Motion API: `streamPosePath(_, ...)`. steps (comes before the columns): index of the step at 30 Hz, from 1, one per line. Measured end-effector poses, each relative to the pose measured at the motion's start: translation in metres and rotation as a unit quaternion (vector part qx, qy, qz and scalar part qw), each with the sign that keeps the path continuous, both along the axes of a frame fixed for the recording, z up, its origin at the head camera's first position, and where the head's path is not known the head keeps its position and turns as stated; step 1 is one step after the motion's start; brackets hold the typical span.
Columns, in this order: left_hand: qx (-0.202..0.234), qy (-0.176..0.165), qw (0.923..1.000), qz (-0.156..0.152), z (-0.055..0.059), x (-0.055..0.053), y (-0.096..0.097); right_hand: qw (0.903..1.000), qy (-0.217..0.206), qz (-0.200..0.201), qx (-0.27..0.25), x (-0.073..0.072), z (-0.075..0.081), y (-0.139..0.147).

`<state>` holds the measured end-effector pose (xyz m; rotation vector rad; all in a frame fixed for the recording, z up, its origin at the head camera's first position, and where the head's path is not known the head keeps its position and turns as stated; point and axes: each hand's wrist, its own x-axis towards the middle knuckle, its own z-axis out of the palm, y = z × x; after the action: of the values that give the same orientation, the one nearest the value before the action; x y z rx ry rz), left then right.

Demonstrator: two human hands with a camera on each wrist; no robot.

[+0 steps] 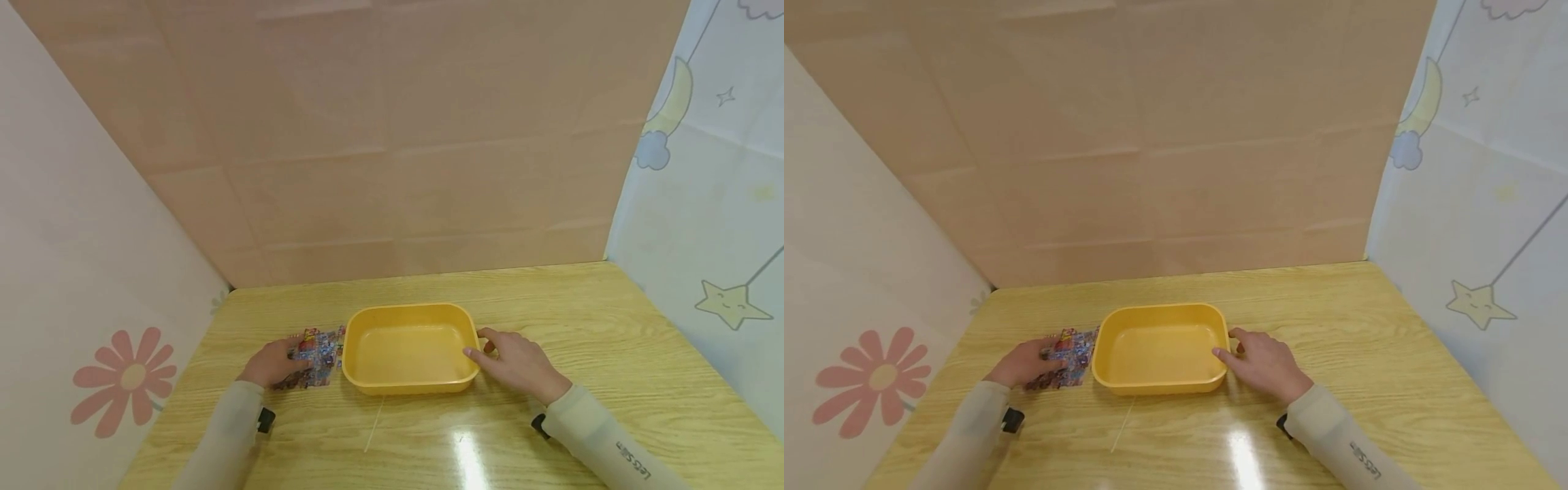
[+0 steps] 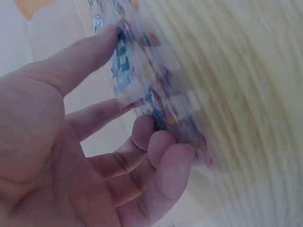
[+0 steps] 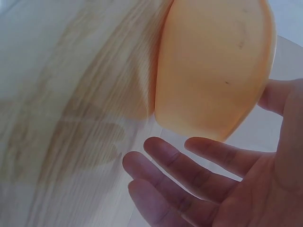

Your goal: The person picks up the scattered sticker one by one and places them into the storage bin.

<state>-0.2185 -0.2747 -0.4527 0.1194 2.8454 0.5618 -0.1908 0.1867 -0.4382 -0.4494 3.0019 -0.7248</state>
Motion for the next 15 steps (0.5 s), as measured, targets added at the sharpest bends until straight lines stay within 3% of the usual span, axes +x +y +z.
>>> streamPosePath(5,0.005,0.006,1.0,0.004,0.004,0.0024,0.0057,1.0,-0.002,-0.002,-0.001,0.0003,0.0,0.001)
streamPosePath(15,0.063,-0.008,0.9974,0.035,0.0074,0.0026,0.0052,0.9999,-0.007,-0.005,-0.008,-0.0003,0.0002,0.0026)
